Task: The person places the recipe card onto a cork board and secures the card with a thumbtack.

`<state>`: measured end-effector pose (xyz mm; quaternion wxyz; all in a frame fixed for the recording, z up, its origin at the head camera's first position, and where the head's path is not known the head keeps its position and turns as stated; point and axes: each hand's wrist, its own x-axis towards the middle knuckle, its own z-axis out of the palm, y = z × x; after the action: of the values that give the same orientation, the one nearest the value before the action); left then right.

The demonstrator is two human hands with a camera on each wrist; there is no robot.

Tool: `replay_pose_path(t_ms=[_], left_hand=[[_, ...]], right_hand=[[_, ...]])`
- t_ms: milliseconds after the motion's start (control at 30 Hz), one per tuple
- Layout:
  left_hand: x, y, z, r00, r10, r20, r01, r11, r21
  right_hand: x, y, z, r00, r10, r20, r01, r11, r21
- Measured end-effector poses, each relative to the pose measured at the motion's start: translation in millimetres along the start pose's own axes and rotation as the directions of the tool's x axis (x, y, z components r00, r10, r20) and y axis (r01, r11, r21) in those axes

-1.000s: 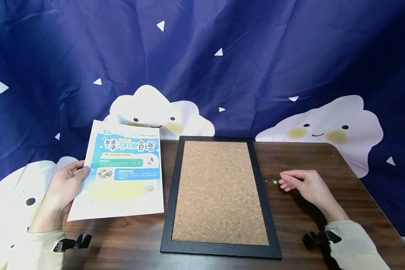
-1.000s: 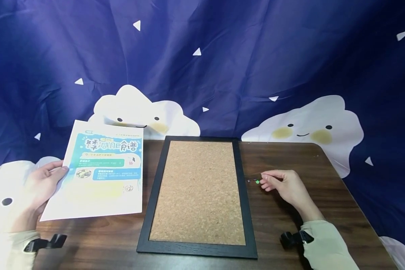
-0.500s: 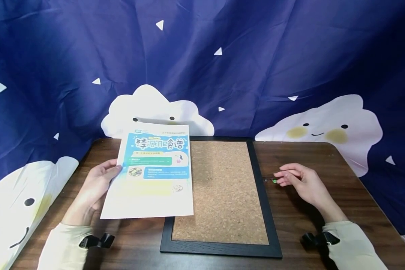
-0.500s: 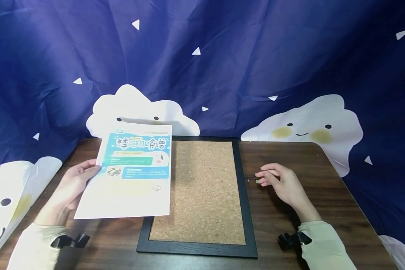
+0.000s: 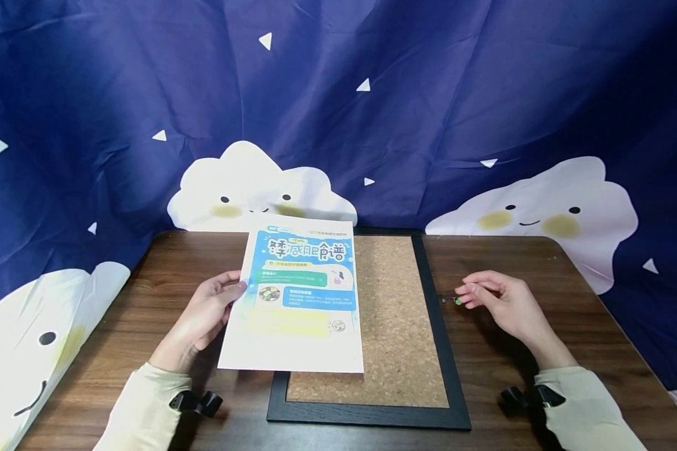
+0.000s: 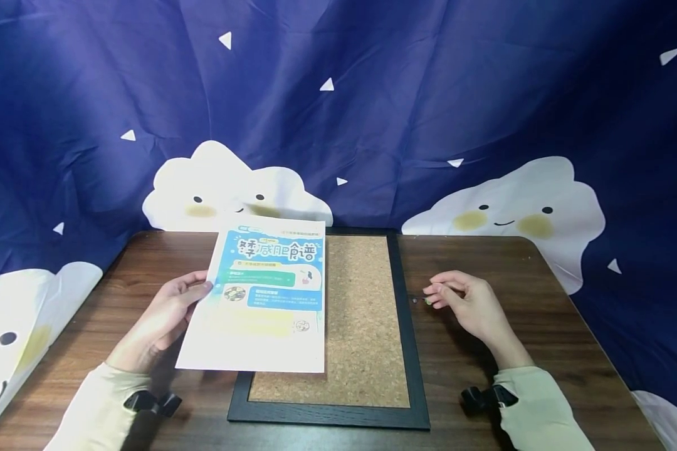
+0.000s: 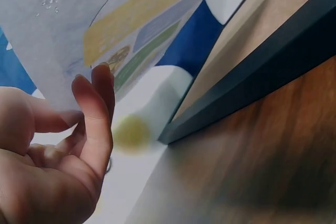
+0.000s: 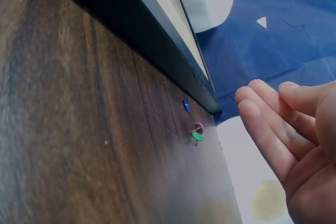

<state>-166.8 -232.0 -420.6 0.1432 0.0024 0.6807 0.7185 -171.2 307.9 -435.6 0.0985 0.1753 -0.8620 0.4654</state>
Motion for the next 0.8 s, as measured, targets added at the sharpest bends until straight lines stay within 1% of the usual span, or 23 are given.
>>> replay_pose_path(t_ms=[133,333,467,667,800], left_hand=[[6.1,-5.1,7.8,1.0,-0.005,0.029,0.005,1.0,0.003],[13.6,-12.3,18.8,0.998,-0.006,0.055,0.006,1.0,-0.006],[17.9,-17.3,27.3,0.997,-0.006,0.075,0.007,1.0,-0.006],[26.2,-23.1,42.3,0.995,-0.015,0.103,0.015,1.0,-0.003],[31.7,-27.2,51.1,0.993,-0.023,0.119,0.021,1.0,0.016]], right_hand=[[0.8,0.0,2.4,1.0,-0.022,0.0,0.022,1.0,-0.003],[2.0,-2.2,4.9,1.0,-0.002,0.01,0.003,0.999,-0.043],[3.3,-2.7,7.1,1.0,0.01,0.022,-0.009,0.999,-0.05],[5.0,-3.2,10.0,1.0,-0.001,0.028,0.002,1.0,-0.017],[5.7,-3.7,11.8,0.999,-0.003,0.036,0.003,1.0,0.003]])
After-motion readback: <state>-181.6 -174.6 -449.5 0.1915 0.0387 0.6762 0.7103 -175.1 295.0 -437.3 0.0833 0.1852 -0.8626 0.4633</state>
